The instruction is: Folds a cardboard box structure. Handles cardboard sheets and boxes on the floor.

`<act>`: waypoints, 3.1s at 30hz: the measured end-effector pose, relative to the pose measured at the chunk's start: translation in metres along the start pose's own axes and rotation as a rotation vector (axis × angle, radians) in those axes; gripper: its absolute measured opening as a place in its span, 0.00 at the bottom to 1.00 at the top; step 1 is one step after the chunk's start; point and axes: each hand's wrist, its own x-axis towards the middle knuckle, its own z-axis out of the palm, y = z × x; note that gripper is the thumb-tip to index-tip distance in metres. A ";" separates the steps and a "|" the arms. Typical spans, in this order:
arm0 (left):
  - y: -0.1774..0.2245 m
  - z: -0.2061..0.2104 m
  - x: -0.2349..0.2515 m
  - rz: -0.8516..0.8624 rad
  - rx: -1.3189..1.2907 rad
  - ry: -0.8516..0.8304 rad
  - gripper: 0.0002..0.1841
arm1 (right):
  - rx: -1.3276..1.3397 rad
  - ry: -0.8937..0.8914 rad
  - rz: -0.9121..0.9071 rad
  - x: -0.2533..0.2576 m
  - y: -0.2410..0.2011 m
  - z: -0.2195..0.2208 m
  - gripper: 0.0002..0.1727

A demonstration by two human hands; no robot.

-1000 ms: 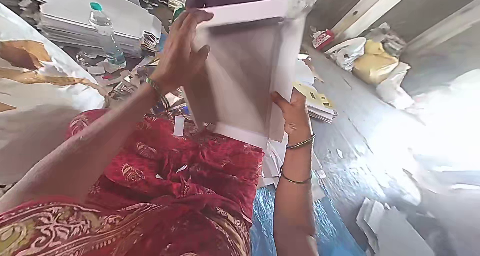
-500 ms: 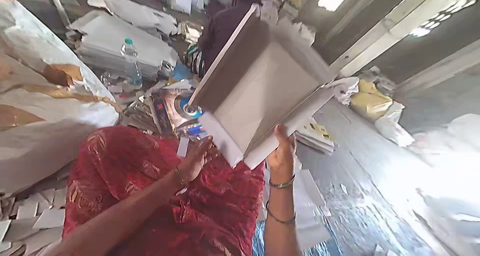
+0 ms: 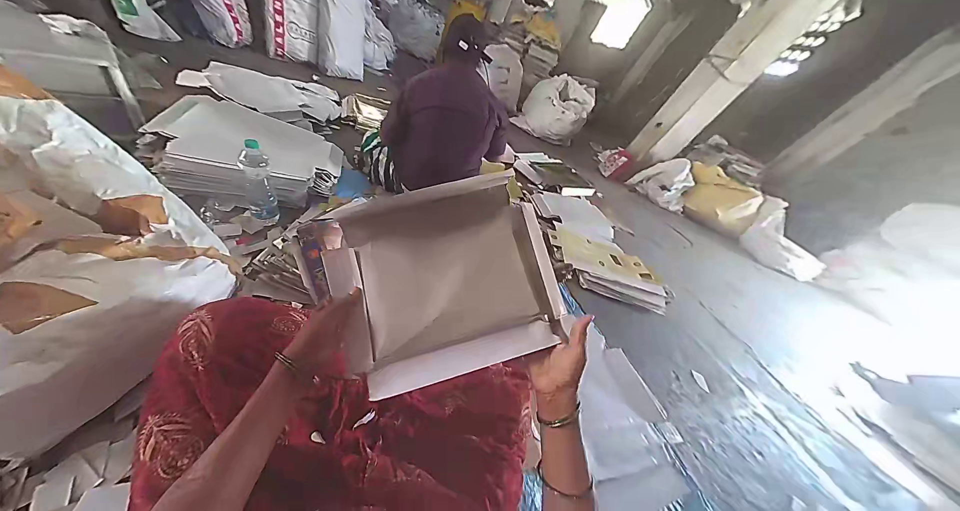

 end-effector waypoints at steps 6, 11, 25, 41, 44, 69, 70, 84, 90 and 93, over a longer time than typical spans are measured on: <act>0.011 0.004 0.011 0.075 0.123 -0.061 0.13 | -0.749 -0.069 -0.023 0.022 -0.005 -0.042 0.42; 0.029 0.032 0.029 0.080 0.278 -0.030 0.15 | -1.004 -0.025 -0.122 0.057 0.025 -0.041 0.42; 0.015 -0.008 0.091 -0.043 0.326 -0.011 0.13 | -0.397 0.120 0.231 0.061 0.099 -0.065 0.21; -0.019 -0.034 0.126 -0.079 0.365 -0.006 0.11 | -0.239 0.319 0.241 0.054 0.110 -0.087 0.20; -0.022 -0.037 0.130 -0.124 0.306 0.010 0.12 | -0.197 0.279 0.229 0.053 0.109 -0.072 0.15; -0.004 -0.056 0.125 -0.155 0.586 0.060 0.21 | -0.228 0.309 0.238 0.051 0.126 -0.094 0.16; -0.003 -0.055 0.125 -0.161 0.549 0.061 0.19 | -0.230 0.321 0.237 0.052 0.125 -0.094 0.15; 0.008 -0.054 0.103 -0.133 0.142 -0.150 0.12 | -0.733 0.220 0.045 0.054 0.139 -0.099 0.32; -0.005 -0.048 0.107 -0.177 0.124 -0.112 0.14 | -1.214 0.039 -0.263 0.051 0.138 -0.054 0.28; -0.007 -0.044 0.110 -0.164 0.099 -0.157 0.16 | -1.133 -0.201 -0.432 0.021 0.126 0.025 0.21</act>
